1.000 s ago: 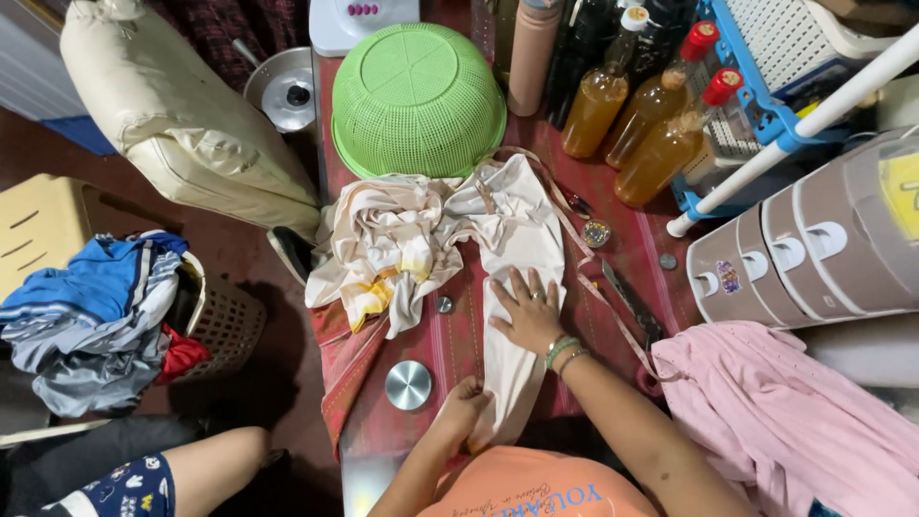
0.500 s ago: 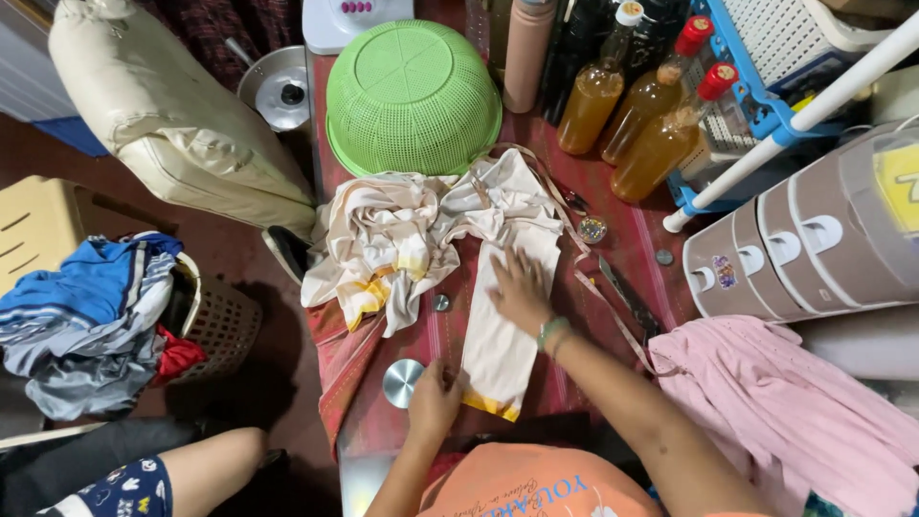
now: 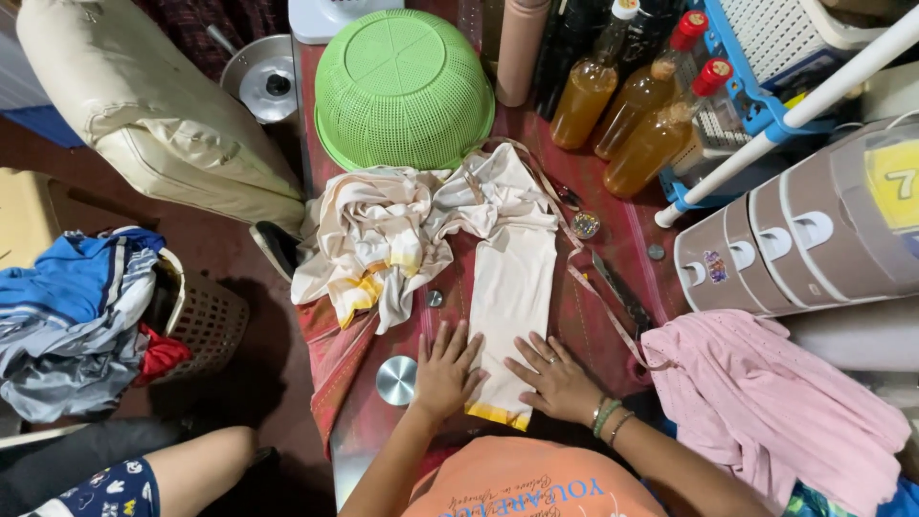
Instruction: The person lays out a piece of white fabric on a table and uses a measuring tape to measure its length. They then pick up a pink garment, measure it, and place the measuring tape on the white fabric to measure it again.
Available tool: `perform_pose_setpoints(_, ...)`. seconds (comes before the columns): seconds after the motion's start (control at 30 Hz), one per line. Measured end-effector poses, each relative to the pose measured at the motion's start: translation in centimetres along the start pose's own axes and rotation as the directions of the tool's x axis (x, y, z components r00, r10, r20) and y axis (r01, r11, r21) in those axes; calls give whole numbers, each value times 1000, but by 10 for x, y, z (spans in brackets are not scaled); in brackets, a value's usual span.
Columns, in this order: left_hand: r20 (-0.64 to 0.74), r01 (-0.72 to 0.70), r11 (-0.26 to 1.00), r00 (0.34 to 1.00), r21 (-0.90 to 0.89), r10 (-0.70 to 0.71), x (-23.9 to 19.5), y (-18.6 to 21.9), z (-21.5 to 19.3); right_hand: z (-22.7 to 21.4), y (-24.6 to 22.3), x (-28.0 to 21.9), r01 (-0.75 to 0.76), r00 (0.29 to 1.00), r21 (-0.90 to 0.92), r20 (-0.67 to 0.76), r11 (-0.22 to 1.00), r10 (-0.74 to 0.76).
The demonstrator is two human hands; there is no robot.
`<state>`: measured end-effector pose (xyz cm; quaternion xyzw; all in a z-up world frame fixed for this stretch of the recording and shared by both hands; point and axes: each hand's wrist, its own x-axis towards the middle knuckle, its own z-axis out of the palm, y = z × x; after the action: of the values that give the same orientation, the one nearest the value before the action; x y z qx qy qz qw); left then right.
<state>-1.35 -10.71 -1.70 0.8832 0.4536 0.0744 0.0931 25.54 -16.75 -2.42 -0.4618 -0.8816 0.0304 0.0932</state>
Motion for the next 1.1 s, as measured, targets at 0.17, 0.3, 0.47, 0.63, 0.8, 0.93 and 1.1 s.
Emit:
perform_pose_setpoints(0.17,-18,-147,988,989,38,147,-33,-1,-6,-20,-20,14,-92,996,129,12,987,92)
perform_pose_setpoints(0.3,3,-242,970,970,-23,242,-49,0,-13,-9,-52,30,-138,987,157,99,978,123)
perform_pose_setpoints(0.47,-136,-260,947,962,-187,237,-52,-10,-5,16,-75,29,-80,989,-142,-132,987,61)
perform_pose_setpoints(0.63,-235,-135,954,969,-267,71,-53,-14,2,12,-79,27,-75,990,-237,-132,969,45)
perform_pose_setpoints(0.8,-225,-116,967,972,-227,64,-51,-14,3,3,-85,30,-66,981,-160,-193,985,34)
perform_pose_setpoints(0.93,-268,-151,961,959,-230,86,-48,-15,5,2,-86,48,-183,967,136,-154,974,204)
perform_pose_setpoints(1.1,-284,-197,908,954,-370,91,-49,-20,3,9,-100,76,-506,840,-62,-264,861,474)
